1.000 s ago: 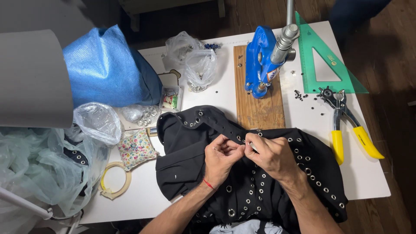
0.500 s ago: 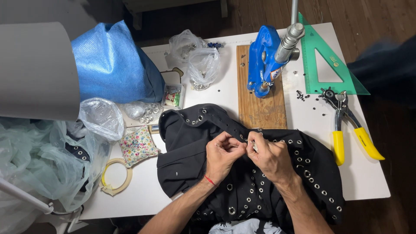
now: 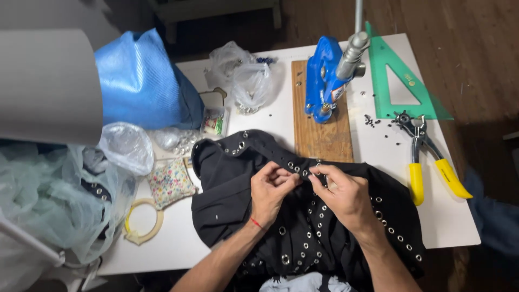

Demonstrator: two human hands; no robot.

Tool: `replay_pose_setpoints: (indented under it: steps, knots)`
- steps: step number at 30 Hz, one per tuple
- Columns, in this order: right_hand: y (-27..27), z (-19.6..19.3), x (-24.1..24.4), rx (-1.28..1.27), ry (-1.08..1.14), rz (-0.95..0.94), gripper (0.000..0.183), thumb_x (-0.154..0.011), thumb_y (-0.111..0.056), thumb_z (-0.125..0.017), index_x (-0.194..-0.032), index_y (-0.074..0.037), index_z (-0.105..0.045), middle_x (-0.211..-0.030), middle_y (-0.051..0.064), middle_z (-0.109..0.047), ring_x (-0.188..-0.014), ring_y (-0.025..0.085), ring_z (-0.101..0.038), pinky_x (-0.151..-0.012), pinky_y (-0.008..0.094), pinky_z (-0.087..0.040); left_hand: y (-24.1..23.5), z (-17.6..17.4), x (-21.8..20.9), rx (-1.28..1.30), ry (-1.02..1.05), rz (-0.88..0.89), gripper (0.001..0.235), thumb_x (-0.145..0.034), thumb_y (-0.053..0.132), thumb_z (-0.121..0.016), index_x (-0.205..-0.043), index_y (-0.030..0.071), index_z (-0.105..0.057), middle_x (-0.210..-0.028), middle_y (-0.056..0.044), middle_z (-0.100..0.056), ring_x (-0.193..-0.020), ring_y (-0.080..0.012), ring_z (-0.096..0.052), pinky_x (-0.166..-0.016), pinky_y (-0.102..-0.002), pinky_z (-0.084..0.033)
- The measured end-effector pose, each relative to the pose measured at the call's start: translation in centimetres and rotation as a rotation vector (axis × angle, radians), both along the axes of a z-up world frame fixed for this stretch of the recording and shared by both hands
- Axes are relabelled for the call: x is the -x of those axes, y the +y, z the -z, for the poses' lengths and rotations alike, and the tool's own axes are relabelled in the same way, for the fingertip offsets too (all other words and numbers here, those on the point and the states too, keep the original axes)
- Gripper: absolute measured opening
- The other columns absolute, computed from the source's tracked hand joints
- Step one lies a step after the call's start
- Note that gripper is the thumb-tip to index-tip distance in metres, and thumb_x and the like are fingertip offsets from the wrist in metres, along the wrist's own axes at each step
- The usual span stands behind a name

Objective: Installing metal eyelets onto a black garment using a manual press

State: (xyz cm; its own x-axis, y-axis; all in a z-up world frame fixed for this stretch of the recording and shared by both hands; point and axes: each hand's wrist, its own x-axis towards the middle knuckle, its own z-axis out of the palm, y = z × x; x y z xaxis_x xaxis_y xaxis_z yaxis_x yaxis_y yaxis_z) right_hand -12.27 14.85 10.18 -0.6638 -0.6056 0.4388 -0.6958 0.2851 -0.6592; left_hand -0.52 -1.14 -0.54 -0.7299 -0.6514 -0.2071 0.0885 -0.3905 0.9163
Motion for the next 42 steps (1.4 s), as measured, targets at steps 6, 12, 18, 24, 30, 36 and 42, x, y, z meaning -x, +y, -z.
replay_pose_setpoints:
  steps: [6, 12, 18, 24, 30, 36, 42]
  knots:
    - [-1.5, 0.9, -0.1, 0.003, 0.130, -0.054, 0.014, -0.095, -0.008, -0.086, -0.100, -0.021, -0.083, -0.052, 0.004, -0.063, -0.051, 0.023, -0.073, -0.054, 0.034, -0.060, 0.2, -2.5, -0.3, -0.047, 0.031, 0.005, 0.032, -0.093, -0.007, -0.093, -0.123, -0.006, -0.081, -0.091, -0.019, -0.084, -0.086, -0.0214, -0.089, -0.083, -0.036, -0.076]
    - [-1.7, 3.1, 0.1, -0.032, 0.351, -0.026, 0.017, -0.094, -0.009, -0.081, -0.099, -0.025, -0.076, -0.052, -0.006, -0.057, -0.049, 0.013, -0.068, -0.057, 0.025, -0.058, 0.3, -2.0, -0.2, -0.072, 0.060, -0.006, 0.034, -0.093, -0.007, -0.094, -0.123, -0.007, -0.080, -0.089, -0.020, -0.083, -0.085, -0.0234, -0.089, -0.083, -0.039, -0.076]
    - [-0.4, 2.1, 0.0, 0.055, 0.128, -0.066, 0.018, -0.095, -0.006, -0.079, -0.098, -0.023, -0.079, -0.047, -0.005, -0.048, -0.040, 0.018, -0.060, -0.051, 0.026, -0.055, 0.2, -3.3, 0.1, -0.163, 0.095, -0.065, 0.028, -0.097, -0.009, -0.088, -0.123, -0.012, -0.079, -0.093, -0.024, -0.083, -0.087, -0.0287, -0.089, -0.086, -0.046, -0.078]
    - [1.4, -0.8, 0.7, 0.104, -0.111, -0.052, 0.010, -0.102, -0.008, -0.074, -0.100, -0.016, -0.079, -0.046, -0.006, -0.044, -0.040, 0.009, -0.050, -0.049, 0.023, -0.050, 0.2, -2.7, 0.1, -0.109, 0.092, -0.036, 0.024, -0.094, -0.012, -0.088, -0.117, -0.013, -0.081, -0.095, -0.024, -0.082, -0.089, -0.0251, -0.088, -0.087, -0.048, -0.078]
    - [3.1, 0.1, 3.7, 0.448, -0.734, -0.259, 0.012, -0.108, -0.013, -0.045, -0.100, -0.012, -0.053, -0.076, 0.000, -0.035, -0.064, 0.017, -0.044, -0.062, 0.032, -0.047, 0.4, -4.1, 0.5, -0.135, 0.155, -0.083, 0.012, -0.103, -0.008, -0.080, -0.114, -0.013, -0.082, -0.098, -0.024, -0.081, -0.092, -0.0323, -0.088, -0.086, -0.055, -0.078]
    - [3.3, -6.2, 4.3, 0.906, -1.297, -0.181, 0.013, -0.097, -0.010, -0.058, -0.106, -0.020, -0.057, -0.092, 0.000, -0.047, -0.079, 0.019, -0.047, -0.075, 0.036, -0.040, 0.4, -13.3, -2.3, 0.915, 0.236, -0.276, 0.011, -0.100, 0.004, -0.079, -0.104, 0.009, -0.070, -0.100, -0.007, -0.068, -0.092, -0.0251, -0.065, -0.089, -0.038, -0.054]
    - [0.1, -5.8, 1.9, 1.019, -1.758, -0.163, 0.023, -0.088, -0.003, -0.056, -0.102, -0.018, -0.046, -0.095, 0.002, -0.045, -0.089, 0.022, -0.048, -0.075, 0.037, -0.046, 2.4, -18.0, -0.9, 1.943, 0.434, 0.219, 0.046, -0.132, 0.009, -0.039, -0.167, 0.015, -0.068, -0.167, -0.009, -0.065, -0.135, -0.0278, -0.080, -0.107, -0.042, -0.069]
